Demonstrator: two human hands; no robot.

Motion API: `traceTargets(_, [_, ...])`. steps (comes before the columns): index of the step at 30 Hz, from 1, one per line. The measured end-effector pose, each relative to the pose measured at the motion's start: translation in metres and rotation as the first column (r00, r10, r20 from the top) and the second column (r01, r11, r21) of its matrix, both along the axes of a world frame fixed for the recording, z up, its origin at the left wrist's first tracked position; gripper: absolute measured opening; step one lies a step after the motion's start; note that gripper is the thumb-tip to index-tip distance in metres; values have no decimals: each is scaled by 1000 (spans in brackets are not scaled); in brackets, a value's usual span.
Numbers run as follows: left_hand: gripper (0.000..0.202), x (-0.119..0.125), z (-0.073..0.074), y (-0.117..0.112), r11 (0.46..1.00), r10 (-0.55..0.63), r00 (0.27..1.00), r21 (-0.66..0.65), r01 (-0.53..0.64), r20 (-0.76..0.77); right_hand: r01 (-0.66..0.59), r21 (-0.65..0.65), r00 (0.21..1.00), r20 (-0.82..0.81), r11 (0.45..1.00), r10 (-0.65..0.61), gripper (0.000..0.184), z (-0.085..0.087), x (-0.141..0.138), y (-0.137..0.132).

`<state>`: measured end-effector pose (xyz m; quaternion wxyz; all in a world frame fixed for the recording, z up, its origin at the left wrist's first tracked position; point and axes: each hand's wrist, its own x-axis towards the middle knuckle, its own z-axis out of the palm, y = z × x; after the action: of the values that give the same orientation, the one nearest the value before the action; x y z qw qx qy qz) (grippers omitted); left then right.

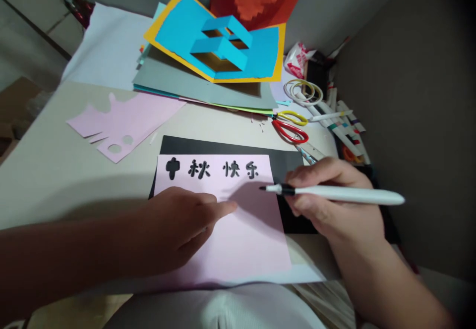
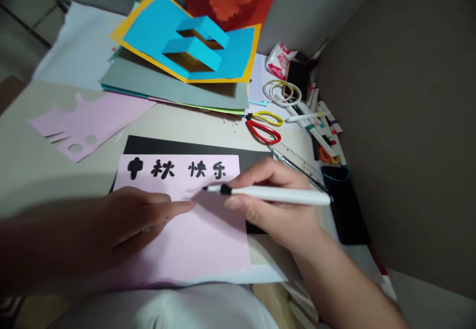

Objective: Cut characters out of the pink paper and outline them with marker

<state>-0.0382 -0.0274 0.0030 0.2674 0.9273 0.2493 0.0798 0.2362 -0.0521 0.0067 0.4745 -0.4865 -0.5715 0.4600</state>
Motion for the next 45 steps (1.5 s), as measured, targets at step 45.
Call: traceTargets(45, [87, 20, 4, -14, 878, 381, 912, -251, -408, -149, -303, 191, 938, 233, 934, 257, 24, -4, -40, -17])
